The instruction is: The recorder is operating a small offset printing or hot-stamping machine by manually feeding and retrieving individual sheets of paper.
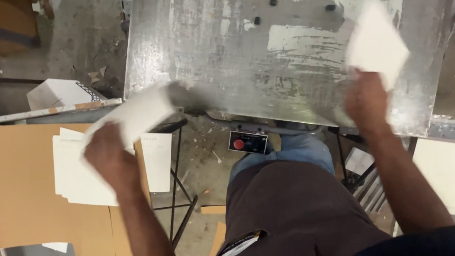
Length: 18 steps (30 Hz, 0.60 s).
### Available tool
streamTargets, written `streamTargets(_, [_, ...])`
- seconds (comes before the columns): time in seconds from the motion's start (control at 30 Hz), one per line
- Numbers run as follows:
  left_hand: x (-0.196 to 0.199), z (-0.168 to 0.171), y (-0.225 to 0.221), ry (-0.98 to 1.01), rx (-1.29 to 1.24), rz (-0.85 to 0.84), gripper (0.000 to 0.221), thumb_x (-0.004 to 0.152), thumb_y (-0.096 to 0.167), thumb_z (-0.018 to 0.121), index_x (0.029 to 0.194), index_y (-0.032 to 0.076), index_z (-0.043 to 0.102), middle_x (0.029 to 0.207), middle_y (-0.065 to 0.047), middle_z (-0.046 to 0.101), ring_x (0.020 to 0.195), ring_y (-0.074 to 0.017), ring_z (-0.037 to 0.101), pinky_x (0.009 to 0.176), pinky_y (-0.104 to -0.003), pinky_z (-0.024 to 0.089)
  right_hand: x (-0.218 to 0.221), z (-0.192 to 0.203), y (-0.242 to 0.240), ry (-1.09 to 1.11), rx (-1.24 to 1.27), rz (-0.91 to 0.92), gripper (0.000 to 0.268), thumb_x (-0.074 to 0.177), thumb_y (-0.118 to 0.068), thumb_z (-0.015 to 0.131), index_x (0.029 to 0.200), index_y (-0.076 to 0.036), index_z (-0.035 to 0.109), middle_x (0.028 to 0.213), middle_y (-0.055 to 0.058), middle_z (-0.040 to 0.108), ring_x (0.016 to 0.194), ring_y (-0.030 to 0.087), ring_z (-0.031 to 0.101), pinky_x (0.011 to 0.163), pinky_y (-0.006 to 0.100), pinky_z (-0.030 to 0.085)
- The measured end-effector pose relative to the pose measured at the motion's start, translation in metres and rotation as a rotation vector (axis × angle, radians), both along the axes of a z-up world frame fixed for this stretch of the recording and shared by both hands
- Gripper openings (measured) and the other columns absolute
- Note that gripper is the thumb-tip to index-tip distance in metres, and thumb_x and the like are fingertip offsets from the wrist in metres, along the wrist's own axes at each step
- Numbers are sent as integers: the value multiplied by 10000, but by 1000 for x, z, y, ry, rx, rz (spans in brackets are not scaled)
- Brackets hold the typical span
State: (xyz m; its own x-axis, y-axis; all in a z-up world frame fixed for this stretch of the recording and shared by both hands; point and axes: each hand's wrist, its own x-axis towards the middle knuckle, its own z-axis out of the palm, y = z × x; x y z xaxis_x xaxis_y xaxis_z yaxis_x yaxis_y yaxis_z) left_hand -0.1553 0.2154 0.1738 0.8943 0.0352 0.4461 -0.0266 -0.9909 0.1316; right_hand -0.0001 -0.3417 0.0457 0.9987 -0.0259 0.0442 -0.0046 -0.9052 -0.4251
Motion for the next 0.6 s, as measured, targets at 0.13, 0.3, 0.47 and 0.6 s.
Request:
streamTargets(0.13, [-77, -52, 65, -45, 275, 571, 293, 1001, -60, 531, 1262, -7, 651, 1352, -167, 694, 1192, -379, 589, 1009, -509, 438, 4, -23, 86, -217, -82, 552, 289, 946, -26, 632, 1229, 17, 672, 1011, 180, 619, 938, 347, 609, 803, 454, 540])
streamTargets(0.3, [-152, -178, 124, -36, 352, 760, 337, 1065, -2, 574, 1399, -14, 610, 1401, -139, 656, 1148, -370, 583, 921, -513, 417, 3, -23, 137, -258, -7, 778, 455, 827, -70, 685, 1275, 3, 653, 981, 123, 600, 923, 287, 596, 805, 412, 537])
streamTargets(0.47, [-162, -230, 112, 430, 91, 927, 490, 821, -11, 560, 1309, -25, 607, 1422, -181, 595, 1126, -422, 554, 833, -557, 460, 14, -14, 161, -294, -75, 860, 429, 831, -52, 689, 1258, -21, 658, 995, 93, 611, 923, 258, 600, 797, 386, 526])
streamTargets(0.6, [-153, -212, 88, 502, -117, 999, 409, 872, -17, 546, 1276, 0, 608, 1422, -150, 597, 1203, -407, 545, 892, -573, 478, 24, -15, 168, -312, -87, 899, 399, 861, -51, 684, 1258, -20, 659, 1001, 94, 614, 926, 254, 606, 800, 382, 521])
